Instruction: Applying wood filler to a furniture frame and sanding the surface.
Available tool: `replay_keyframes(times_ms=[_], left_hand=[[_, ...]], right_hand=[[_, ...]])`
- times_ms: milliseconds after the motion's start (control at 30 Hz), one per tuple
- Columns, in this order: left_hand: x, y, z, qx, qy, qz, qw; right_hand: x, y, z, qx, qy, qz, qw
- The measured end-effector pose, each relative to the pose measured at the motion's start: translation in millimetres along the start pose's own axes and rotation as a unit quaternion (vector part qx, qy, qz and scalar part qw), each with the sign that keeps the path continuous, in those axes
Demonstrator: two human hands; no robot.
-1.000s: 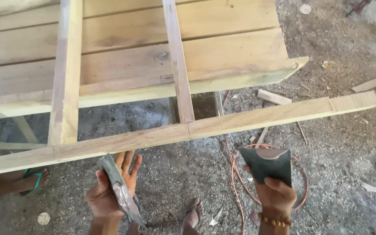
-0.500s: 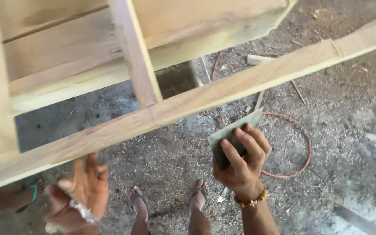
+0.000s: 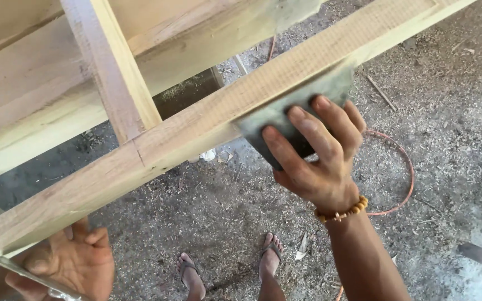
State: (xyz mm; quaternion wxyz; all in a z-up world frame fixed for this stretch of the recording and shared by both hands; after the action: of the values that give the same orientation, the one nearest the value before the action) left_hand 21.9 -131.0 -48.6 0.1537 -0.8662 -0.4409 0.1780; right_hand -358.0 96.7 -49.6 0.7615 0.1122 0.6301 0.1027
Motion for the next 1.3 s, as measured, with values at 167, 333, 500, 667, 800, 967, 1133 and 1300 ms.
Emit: replay_keyframes(times_ms=[167, 333, 500, 667, 800, 967, 1133, 1300], left_hand=[[-1, 20, -1, 0.019, 0.003, 0.023, 1.000], [-17, -20, -1, 0.065, -0.012, 0.027, 0.997], [-16, -3, -1, -0.006, 0.040, -0.056, 0.998], [-36, 10, 15, 0.110, 0.045, -0.064, 0.991], [-32, 74, 13, 0.129, 0.046, -0.099, 0.986], [-37, 161, 5, 0.170, 0.061, -0.078, 0.980], [-66, 210, 3, 0.213, 0.087, -0.042, 0.972], [-75, 227, -8, 0.247, 0.106, -0.023, 0.963]], right_hand=[[7, -15, -4, -0.020, -0.002, 0.003, 1.000], [28, -7, -22, -0.004, -0.073, 0.144, 0.987], [29, 4, -56, 0.006, -0.030, 0.025, 0.999], [4, 4, -80, -0.014, -0.003, 0.042, 0.999], [-1, -9, -84, -0.012, 0.019, 0.012, 1.000], [12, -1, -86, -0.014, -0.008, 0.044, 0.999], [13, 8, -111, -0.005, -0.025, 0.064, 0.998], [6, 2, -120, -0.024, 0.011, 0.028, 0.999]])
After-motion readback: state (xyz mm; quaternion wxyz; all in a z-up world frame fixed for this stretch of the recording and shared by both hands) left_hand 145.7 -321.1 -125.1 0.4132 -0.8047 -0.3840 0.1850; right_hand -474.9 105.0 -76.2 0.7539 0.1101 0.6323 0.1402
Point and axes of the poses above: each hand's wrist, its own x-axis away from the middle knuckle, its own y-axis out of the back of the hand, z = x × y, the point moved 8 cm from there along -x, towards the middle knuckle, and after that the axes turned 2 degrees about y, right-handed, at the moved point
